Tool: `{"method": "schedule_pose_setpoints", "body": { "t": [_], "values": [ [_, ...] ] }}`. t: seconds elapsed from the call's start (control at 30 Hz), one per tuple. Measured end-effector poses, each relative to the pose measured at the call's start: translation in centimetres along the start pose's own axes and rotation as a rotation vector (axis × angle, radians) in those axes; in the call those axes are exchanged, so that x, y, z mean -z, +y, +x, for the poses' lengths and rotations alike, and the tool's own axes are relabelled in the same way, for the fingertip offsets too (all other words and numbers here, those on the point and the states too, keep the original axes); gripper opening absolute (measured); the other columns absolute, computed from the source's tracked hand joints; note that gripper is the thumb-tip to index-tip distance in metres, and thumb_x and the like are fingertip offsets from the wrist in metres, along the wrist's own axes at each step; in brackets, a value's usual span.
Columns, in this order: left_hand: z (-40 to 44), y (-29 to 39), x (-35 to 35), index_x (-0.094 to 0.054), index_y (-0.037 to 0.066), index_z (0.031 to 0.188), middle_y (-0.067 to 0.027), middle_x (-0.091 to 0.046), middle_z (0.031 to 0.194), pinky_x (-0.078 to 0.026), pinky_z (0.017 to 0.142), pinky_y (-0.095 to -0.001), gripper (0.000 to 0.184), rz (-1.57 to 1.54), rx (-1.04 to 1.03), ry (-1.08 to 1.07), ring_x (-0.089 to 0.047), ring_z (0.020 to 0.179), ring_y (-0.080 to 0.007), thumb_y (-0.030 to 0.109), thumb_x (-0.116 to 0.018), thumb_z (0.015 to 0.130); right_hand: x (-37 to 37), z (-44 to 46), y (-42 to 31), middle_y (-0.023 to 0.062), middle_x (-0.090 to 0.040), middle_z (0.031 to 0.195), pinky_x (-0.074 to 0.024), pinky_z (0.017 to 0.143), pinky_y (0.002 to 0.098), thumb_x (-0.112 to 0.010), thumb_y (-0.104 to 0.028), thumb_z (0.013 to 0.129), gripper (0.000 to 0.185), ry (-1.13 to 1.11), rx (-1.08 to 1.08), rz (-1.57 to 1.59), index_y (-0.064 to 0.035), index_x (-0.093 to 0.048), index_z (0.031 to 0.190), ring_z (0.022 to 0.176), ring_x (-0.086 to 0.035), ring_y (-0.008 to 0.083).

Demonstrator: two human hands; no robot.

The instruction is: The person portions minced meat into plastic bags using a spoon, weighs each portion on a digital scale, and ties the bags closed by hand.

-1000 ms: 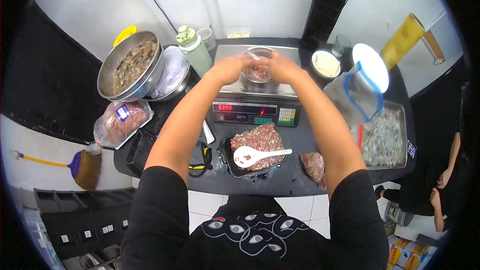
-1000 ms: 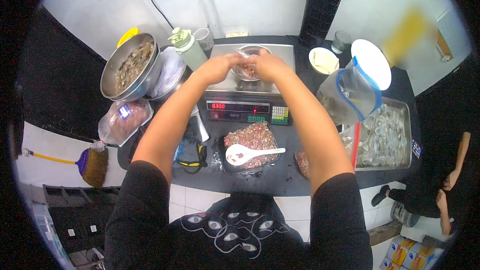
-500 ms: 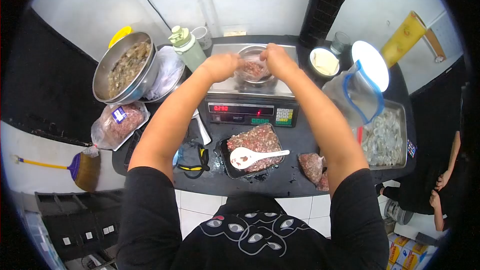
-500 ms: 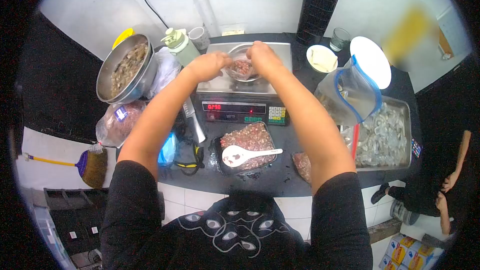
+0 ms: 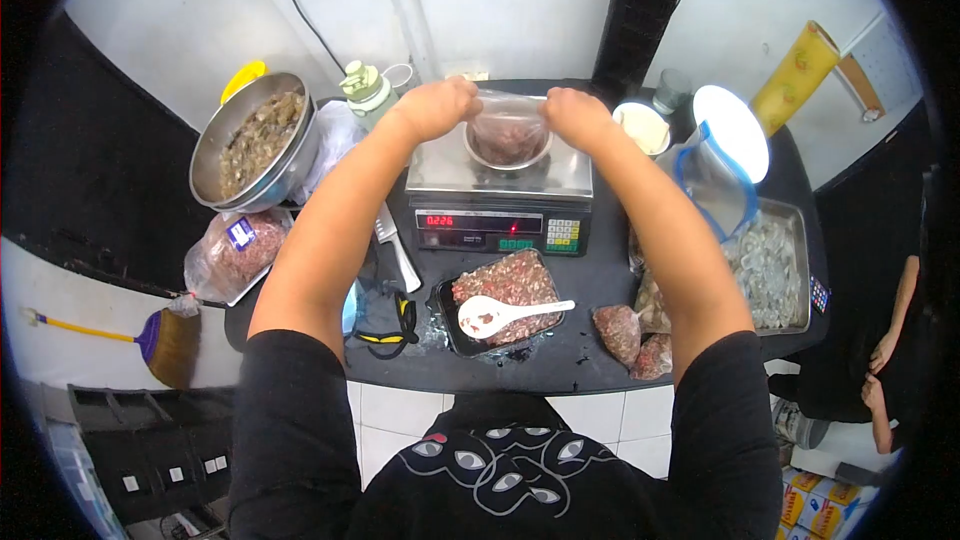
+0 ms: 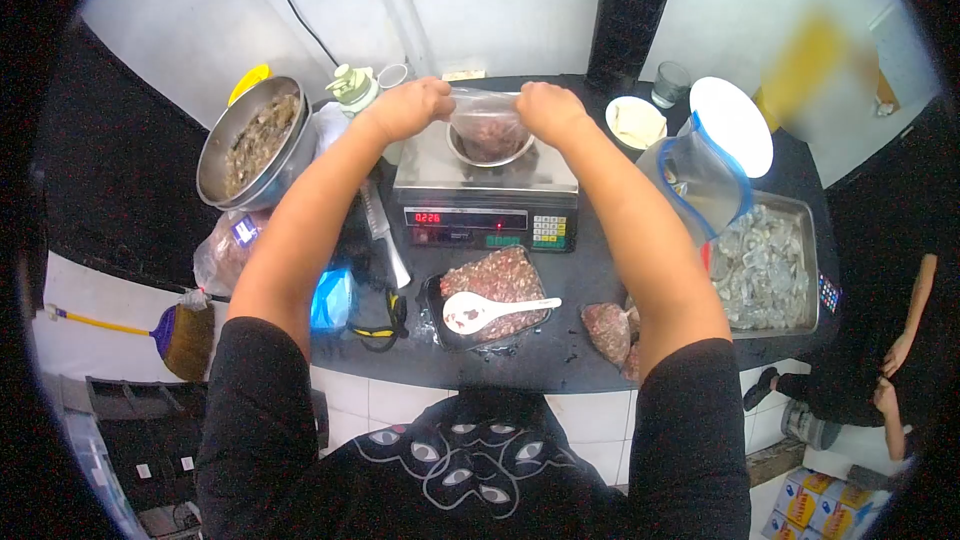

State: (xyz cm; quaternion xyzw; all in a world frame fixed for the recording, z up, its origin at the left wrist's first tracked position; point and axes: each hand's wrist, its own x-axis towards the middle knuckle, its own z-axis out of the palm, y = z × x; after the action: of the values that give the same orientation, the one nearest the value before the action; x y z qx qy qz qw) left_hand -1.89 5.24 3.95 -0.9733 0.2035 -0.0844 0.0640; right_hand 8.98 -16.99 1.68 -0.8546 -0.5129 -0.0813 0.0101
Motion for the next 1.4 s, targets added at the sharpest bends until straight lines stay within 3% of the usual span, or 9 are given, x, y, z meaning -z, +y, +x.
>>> {"method": "schedule_pose_setpoints", "body": {
  "t": [0.3, 0.43, 0.67, 0.8, 0.9, 0.97, 1.1, 1.2, 1.4],
  "values": [
    [0.3, -1.0, 8.5, -0.058, 0.008, 0.09, -0.0083, -0.059, 0.085, -0.048, 0.071, -0.0349, 0.012, -0.084, 0.077, 0.256, -0.061, 0.08, -0.0254, 0.008, -0.048, 0.084, 9.6, 0.5, 2.1, 0.0192, -0.06, 0.079, -0.0455, 0.069, 0.0433, -0.056, -0.025, 0.083, 0.021, 0.418, 0.015, 0.378, -0.0049, -0.061, 0.082, 0.077, -0.057, 0.0379],
    [-1.1, 2.4, 14.5, -0.056, 0.004, 0.086, -0.0035, -0.058, 0.068, -0.047, 0.061, -0.0237, 0.008, -0.763, 0.251, 0.465, -0.057, 0.06, -0.0087, 0.007, -0.05, 0.089, 17.4, -2.9, -0.9, 0.0194, -0.06, 0.078, -0.0444, 0.067, 0.0429, -0.055, -0.025, 0.084, 0.023, 0.719, 0.057, 0.417, -0.0035, -0.06, 0.079, 0.076, -0.056, 0.0384],
    [-5.4, 5.8, 14.8, -0.055, 0.002, 0.084, -0.0008, -0.057, 0.069, -0.048, 0.058, -0.0238, 0.012, -0.851, 0.153, 0.157, -0.056, 0.06, -0.009, 0.01, -0.049, 0.091, 19.4, -10.2, -5.8, 0.0185, -0.059, 0.075, -0.0455, 0.068, 0.0443, -0.056, -0.024, 0.083, 0.024, 0.392, 0.043, 0.096, -0.002, -0.059, 0.075, 0.076, -0.057, 0.0383],
    [-8.5, 9.4, 13.3, -0.053, 0.002, 0.082, -0.0021, -0.058, 0.072, -0.05, 0.058, -0.0245, 0.016, -1.283, 0.114, 0.075, -0.059, 0.062, -0.0097, 0.013, -0.047, 0.092, 17.9, -14.7, -9.8, 0.0197, -0.056, 0.072, -0.0412, 0.065, 0.045, -0.056, -0.021, 0.084, 0.024, 0.376, -0.02, 0.134, -0.0001, -0.055, 0.072, 0.072, -0.051, 0.0414],
    [-9.9, 12.1, 12.5, -0.052, 0.003, 0.08, -0.0034, -0.059, 0.074, -0.051, 0.056, -0.0252, 0.018, -1.555, 0.034, 0.014, -0.06, 0.063, -0.0106, 0.016, -0.047, 0.092, 18.7, -19.0, -13.2, 0.0145, -0.054, 0.061, -0.0428, 0.057, 0.0361, -0.058, -0.022, 0.084, 0.026, 0.339, -0.176, 0.341, -0.0001, -0.056, 0.07, 0.058, -0.054, 0.0281],
    [-10.6, 14.1, 13.4, -0.052, 0.003, 0.08, -0.0035, -0.059, 0.075, -0.05, 0.055, -0.0257, 0.017, -1.478, -0.073, -0.033, -0.06, 0.064, -0.0109, 0.017, -0.05, 0.09, 19.5, -22.0, -14.6, 0.0063, -0.051, 0.054, -0.039, 0.051, 0.0269, -0.063, -0.022, 0.081, 0.025, 0.292, -0.359, 0.466, -0.0007, -0.057, 0.069, 0.052, -0.047, 0.012],
    [-11.7, 19.8, 14.3, -0.057, 0.002, 0.083, -0.0084, -0.058, 0.073, -0.046, 0.058, -0.0318, 0.016, -0.821, -0.394, 0.201, -0.058, 0.065, -0.0216, 0.015, -0.065, 0.079, 19.1, -26.7, -16.6, -0.0022, -0.051, 0.054, -0.0354, 0.048, 0.0229, -0.068, -0.021, 0.077, 0.026, 0.329, -0.439, 0.73, -0.0029, -0.055, 0.063, 0.054, -0.044, 0.005],
    [-11.8, 23.3, 13.1, -0.063, 0.004, 0.082, -0.011, -0.054, 0.072, -0.043, 0.06, -0.0344, 0.015, -0.757, -0.468, 0.298, -0.054, 0.066, -0.0275, 0.015, -0.07, 0.073, 19.2, -30.2, -18.2, -0.0026, -0.05, 0.056, -0.0354, 0.049, 0.0221, -0.07, -0.02, 0.075, 0.026, 0.202, -0.484, 0.712, -0.0025, -0.054, 0.064, 0.056, -0.046, 0.0041],
    [-11.8, 26.4, 9.1, -0.065, 0.004, 0.08, -0.0089, -0.053, 0.073, -0.043, 0.063, -0.0331, 0.009, -0.921, -0.506, 0.234, -0.054, 0.071, -0.0236, 0.011, -0.068, 0.075, 16.1, -35.1, -19.8, 0.0124, -0.052, 0.067, -0.0426, 0.057, 0.0325, -0.068, -0.004, 0.065, 0.017, 0.04, -0.383, 0.3, -0.0007, -0.052, 0.07, 0.063, -0.053, 0.0241]
  ]
}}
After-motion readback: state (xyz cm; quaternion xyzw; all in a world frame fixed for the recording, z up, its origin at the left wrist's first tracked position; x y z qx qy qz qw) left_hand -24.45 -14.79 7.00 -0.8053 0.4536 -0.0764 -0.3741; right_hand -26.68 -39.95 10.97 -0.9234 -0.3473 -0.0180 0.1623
